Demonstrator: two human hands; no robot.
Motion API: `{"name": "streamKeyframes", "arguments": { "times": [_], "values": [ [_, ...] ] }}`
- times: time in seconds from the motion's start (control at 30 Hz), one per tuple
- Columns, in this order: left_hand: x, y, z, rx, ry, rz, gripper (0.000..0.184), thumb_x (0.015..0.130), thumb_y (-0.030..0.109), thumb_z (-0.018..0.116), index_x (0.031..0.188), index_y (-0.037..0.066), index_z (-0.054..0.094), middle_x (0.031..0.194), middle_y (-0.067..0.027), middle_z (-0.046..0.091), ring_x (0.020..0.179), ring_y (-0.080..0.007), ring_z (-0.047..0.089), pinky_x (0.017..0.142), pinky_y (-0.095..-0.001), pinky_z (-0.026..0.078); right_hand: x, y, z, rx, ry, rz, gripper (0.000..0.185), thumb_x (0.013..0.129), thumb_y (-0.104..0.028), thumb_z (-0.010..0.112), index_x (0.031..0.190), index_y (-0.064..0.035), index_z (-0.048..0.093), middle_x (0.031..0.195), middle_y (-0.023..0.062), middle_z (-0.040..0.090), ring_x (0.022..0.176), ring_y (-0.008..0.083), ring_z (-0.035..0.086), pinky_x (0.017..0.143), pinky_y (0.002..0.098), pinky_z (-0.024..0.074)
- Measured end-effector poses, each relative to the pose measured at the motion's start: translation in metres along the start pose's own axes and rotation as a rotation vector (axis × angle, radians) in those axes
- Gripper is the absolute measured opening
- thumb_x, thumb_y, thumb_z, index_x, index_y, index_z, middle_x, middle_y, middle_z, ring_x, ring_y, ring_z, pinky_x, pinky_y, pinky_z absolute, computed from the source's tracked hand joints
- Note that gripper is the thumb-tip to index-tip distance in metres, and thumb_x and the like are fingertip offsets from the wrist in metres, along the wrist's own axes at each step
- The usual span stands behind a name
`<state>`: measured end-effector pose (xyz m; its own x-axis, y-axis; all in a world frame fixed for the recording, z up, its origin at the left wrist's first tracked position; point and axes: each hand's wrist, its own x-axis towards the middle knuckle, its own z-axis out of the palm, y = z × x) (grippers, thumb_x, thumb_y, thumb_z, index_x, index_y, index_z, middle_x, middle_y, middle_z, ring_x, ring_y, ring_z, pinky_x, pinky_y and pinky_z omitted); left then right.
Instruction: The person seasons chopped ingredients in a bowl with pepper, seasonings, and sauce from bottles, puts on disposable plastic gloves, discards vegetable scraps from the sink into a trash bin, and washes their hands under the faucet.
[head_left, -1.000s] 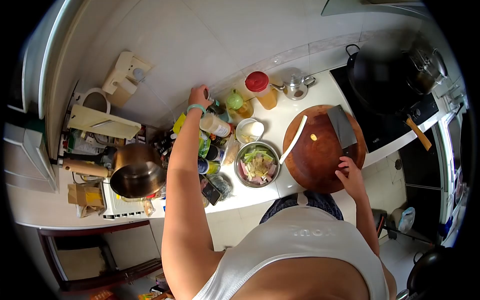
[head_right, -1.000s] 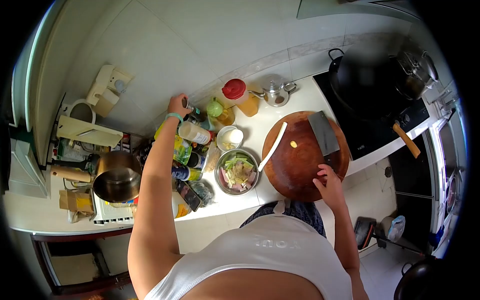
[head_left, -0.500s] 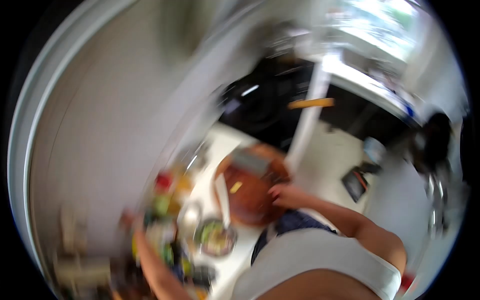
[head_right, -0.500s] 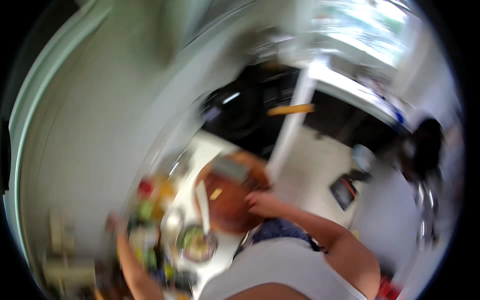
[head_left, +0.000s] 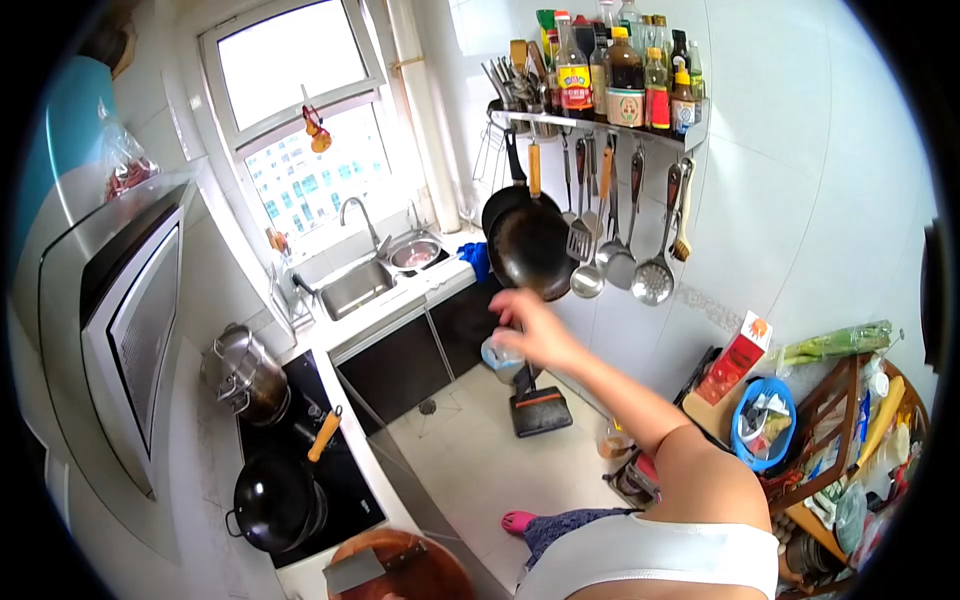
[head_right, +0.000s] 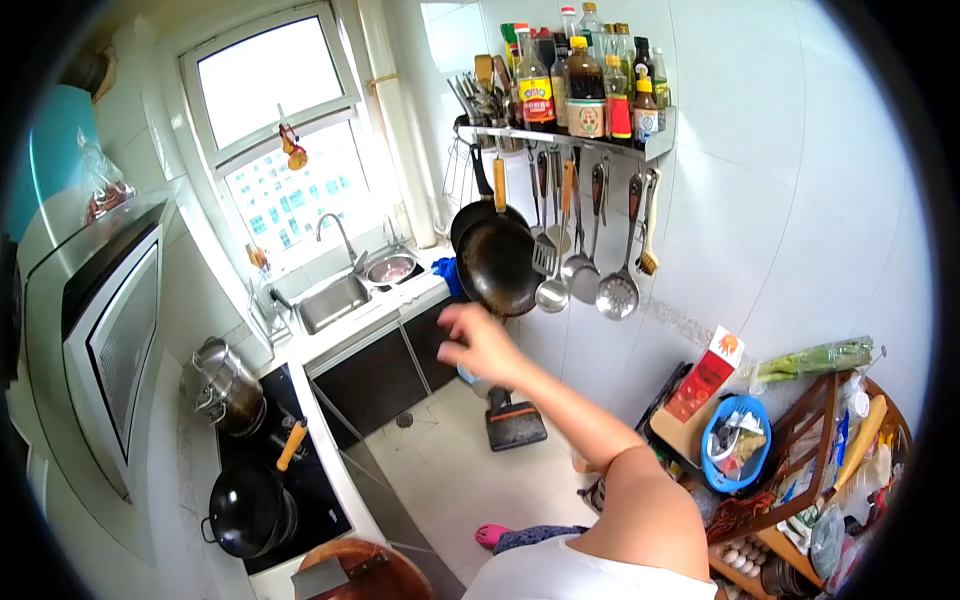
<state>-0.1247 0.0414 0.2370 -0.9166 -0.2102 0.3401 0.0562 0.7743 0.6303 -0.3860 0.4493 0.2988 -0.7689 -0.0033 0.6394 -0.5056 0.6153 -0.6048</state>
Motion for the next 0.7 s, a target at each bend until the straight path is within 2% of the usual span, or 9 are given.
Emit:
{"name": "streamKeyframes", "arguments": {
  "times": [0.1,0.13,0.17,0.23,0.27,0.43,0.5,0.53,0.7],
  "values": [
    [0.021,0.021,0.039,0.115,-0.142,0.126,0.022,0.09,0.017,0.055,0.079,0.002,0.067,0.072,-0.0115,0.064,0.065,-0.0277,0.061,0.061,-0.0374,0.048,0.085,0.028,-0.086,-0.32,0.403,-0.106,0.051,0.075,-0.017,0.071,0.117,-0.0001,0.048,0.11,0.016,0.052,0.096,0.029,0.056,0.086,0.0364,0.0459],
    [0.028,0.022,0.048,0.056,-0.238,0.078,0.016,0.084,0.011,0.061,0.097,0.002,0.064,0.097,-0.0151,0.063,0.085,-0.0334,0.06,0.073,-0.0391,0.049,0.115,0.038,-0.112,-0.439,0.492,-0.165,0.054,0.074,-0.017,0.071,0.119,0.0016,0.046,0.111,0.0188,0.052,0.1,0.0324,0.054,0.089,0.0382,0.0442],
    [0.034,0.026,0.058,0.053,-0.228,0.082,0.016,0.084,0.011,0.061,0.097,0.002,0.064,0.097,-0.0151,0.063,0.085,-0.0334,0.06,0.073,-0.0391,0.049,0.147,0.049,-0.136,-0.556,0.581,-0.225,0.057,0.073,-0.016,0.07,0.12,0.0034,0.045,0.112,0.0216,0.051,0.104,0.0359,0.052,0.092,0.04,0.0424],
    [0.046,0.034,0.078,0.099,-0.072,0.152,0.046,0.075,0.007,0.068,0.119,0.003,0.054,0.126,-0.0198,0.048,0.11,-0.0388,0.05,0.09,-0.041,0.044,0.213,0.071,-0.18,-0.675,0.704,-0.281,0.063,0.073,-0.015,0.069,0.123,0.0074,0.04,0.114,0.0265,0.049,0.11,0.04,0.048,0.097,0.0419,0.0384],
    [0.051,0.027,0.088,0.081,-0.201,0.054,0.069,0.07,0.003,0.07,0.133,0.005,0.041,0.137,-0.0229,0.033,0.122,-0.0441,0.037,0.102,-0.0425,0.035,0.242,0.073,-0.197,-0.675,0.741,-0.236,0.065,0.072,-0.015,0.07,0.125,0.0089,0.039,0.116,0.0278,0.048,0.111,0.0407,0.047,0.098,0.0421,0.0378],
    [0.096,0.029,0.143,0.0,-0.131,0.068,0.059,0.076,0.006,0.067,0.131,0.005,0.045,0.134,-0.0242,0.036,0.122,-0.0436,0.038,0.102,-0.0447,0.033,0.365,0.105,-0.256,-0.751,0.94,-0.132,0.082,0.069,-0.02,0.077,0.127,0.0128,0.029,0.121,0.0296,0.042,0.114,0.0425,0.043,0.098,0.0454,0.0354],
    [0.117,0.043,0.162,-0.088,-0.146,-0.036,0.053,0.08,0.011,0.067,0.129,0.006,0.048,0.133,-0.0231,0.039,0.121,-0.0425,0.04,0.101,-0.0439,0.035,0.393,0.118,-0.271,-0.782,0.969,-0.042,0.082,0.068,-0.024,0.079,0.125,0.0106,0.031,0.121,0.0283,0.044,0.113,0.0413,0.045,0.098,0.046,0.0361],
    [0.126,0.048,0.17,0.047,-0.084,0.15,0.048,0.081,0.014,0.068,0.125,0.007,0.052,0.129,-0.0215,0.042,0.114,-0.0385,0.046,0.096,-0.0418,0.039,0.401,0.115,-0.274,-0.806,0.941,0.039,0.078,0.068,-0.029,0.08,0.121,0.0074,0.035,0.117,0.0251,0.05,0.11,0.0383,0.05,0.096,0.0454,0.0379],
    [0.152,0.07,0.203,-0.019,-0.078,0.187,0.041,0.082,0.015,0.067,0.12,0.007,0.056,0.119,-0.0196,0.049,0.103,-0.0348,0.051,0.088,-0.0389,0.043,0.417,0.111,-0.275,-0.967,0.908,0.208,0.07,0.074,-0.041,0.073,0.118,0.005,0.043,0.109,0.0214,0.058,0.104,0.0353,0.057,0.087,0.0457,0.0434]
  ]
}}
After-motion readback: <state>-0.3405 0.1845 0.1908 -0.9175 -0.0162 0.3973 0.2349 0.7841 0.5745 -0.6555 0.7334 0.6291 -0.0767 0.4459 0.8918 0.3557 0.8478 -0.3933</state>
